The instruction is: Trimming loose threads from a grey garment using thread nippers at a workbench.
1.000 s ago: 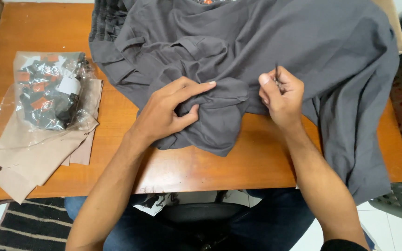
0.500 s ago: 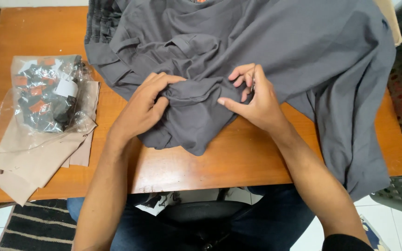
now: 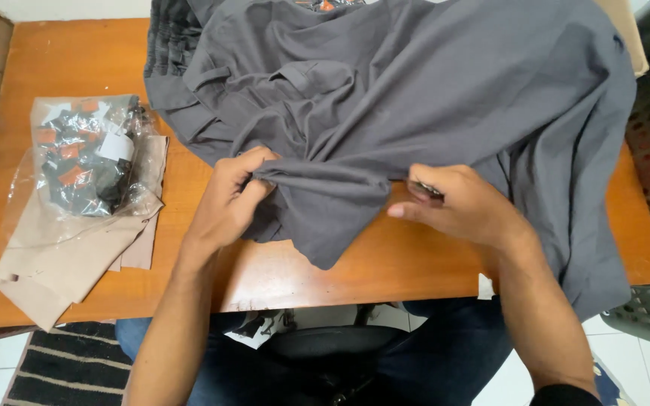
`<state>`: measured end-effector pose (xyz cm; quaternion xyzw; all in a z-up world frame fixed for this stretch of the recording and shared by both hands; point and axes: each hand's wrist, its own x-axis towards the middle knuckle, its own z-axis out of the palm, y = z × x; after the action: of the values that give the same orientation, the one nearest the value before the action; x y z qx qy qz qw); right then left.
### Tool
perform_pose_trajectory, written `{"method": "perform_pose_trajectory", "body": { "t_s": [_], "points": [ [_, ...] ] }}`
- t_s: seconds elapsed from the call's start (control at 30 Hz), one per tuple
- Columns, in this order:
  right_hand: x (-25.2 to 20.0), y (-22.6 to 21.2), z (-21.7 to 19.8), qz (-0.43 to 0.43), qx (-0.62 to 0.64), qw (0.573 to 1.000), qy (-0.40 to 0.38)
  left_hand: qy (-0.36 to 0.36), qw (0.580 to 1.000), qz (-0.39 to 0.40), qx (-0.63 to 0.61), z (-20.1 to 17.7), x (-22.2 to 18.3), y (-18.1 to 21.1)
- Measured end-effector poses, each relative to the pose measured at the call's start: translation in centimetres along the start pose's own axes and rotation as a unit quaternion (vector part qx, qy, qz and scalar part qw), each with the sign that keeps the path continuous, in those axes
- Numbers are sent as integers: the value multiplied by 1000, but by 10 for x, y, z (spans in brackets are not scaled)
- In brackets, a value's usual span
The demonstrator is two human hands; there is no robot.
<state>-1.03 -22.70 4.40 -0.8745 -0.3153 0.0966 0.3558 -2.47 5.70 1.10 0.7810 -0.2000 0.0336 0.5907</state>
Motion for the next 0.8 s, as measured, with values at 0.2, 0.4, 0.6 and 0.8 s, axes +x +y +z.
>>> {"method": "perform_pose_trajectory", "body": {
  "t_s": [0.2,0.4,0.6,0.8],
  "points": [
    [-33,4,14,193,-156,968,-27,-12,1000,-7,8,2,-5,6],
    [-49,42,31,134,-247,954,105,-12,999,16,29,6,-5,18],
    [-51,44,35,108,-238,945,197,-14,999,29,9,10,-8,38],
    [-27,4,65,60,263,934,234,-24,997,67,14,17,-13,47]
  ]
}}
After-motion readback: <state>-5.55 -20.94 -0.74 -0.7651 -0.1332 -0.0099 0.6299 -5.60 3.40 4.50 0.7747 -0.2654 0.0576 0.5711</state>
